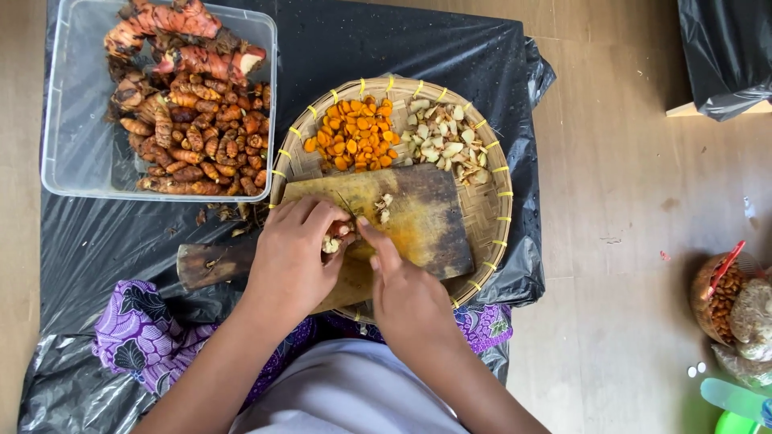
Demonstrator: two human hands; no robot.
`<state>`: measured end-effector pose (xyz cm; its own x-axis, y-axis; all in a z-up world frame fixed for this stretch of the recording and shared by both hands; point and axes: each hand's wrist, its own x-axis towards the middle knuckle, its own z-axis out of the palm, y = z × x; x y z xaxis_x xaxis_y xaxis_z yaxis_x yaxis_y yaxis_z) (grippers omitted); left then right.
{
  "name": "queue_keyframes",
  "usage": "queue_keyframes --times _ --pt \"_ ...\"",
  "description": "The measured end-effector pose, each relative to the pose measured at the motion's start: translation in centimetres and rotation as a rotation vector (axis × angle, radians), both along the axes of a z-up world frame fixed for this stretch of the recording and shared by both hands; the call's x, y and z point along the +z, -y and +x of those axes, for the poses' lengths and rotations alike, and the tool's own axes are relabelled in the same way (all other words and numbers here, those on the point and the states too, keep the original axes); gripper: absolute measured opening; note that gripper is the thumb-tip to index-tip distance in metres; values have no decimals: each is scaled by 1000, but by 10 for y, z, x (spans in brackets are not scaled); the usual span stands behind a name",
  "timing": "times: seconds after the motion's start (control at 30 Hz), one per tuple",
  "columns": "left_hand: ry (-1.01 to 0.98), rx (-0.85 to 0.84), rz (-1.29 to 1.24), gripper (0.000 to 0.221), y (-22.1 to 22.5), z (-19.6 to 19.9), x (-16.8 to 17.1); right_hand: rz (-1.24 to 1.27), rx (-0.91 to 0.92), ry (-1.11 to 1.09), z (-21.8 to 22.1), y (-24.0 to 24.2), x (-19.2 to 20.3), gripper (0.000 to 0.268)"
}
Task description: Slicing turmeric and ginger roots on a wooden cutting board and placing them into a woven basket.
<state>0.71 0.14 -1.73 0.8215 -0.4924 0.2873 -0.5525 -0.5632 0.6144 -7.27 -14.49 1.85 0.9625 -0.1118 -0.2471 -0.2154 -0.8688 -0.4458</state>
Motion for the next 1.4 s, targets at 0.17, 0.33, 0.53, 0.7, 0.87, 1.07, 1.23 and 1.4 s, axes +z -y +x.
queue_keyframes --times 0.17,0.33,0.53,0.7,0.87,1.07,1.23,1.4 --pt "7 39 3 36 2 -4 5 -63 16 29 9 -4 -5 54" --pt "-24 47 -44 27 2 -7 7 -77 30 -37 -22 7 13 53" --pt "27 62 20 28 1 -6 3 64 -102 -205 -29 20 23 53" --pt "60 13 60 35 -1 -4 5 234 -58 -72 -28 16 36 51" --pt "79 17 86 34 0 -5 3 93 -26 -70 -31 14 20 56" --pt "57 -7 79 36 1 -4 1 122 -17 -90 -17 12 15 50" --pt "28 -31 45 40 0 -2 -3 161 -5 -69 14 9 15 43" --pt "5 -18 157 36 0 -5 -15 345 -74 -309 20 13 21 46"
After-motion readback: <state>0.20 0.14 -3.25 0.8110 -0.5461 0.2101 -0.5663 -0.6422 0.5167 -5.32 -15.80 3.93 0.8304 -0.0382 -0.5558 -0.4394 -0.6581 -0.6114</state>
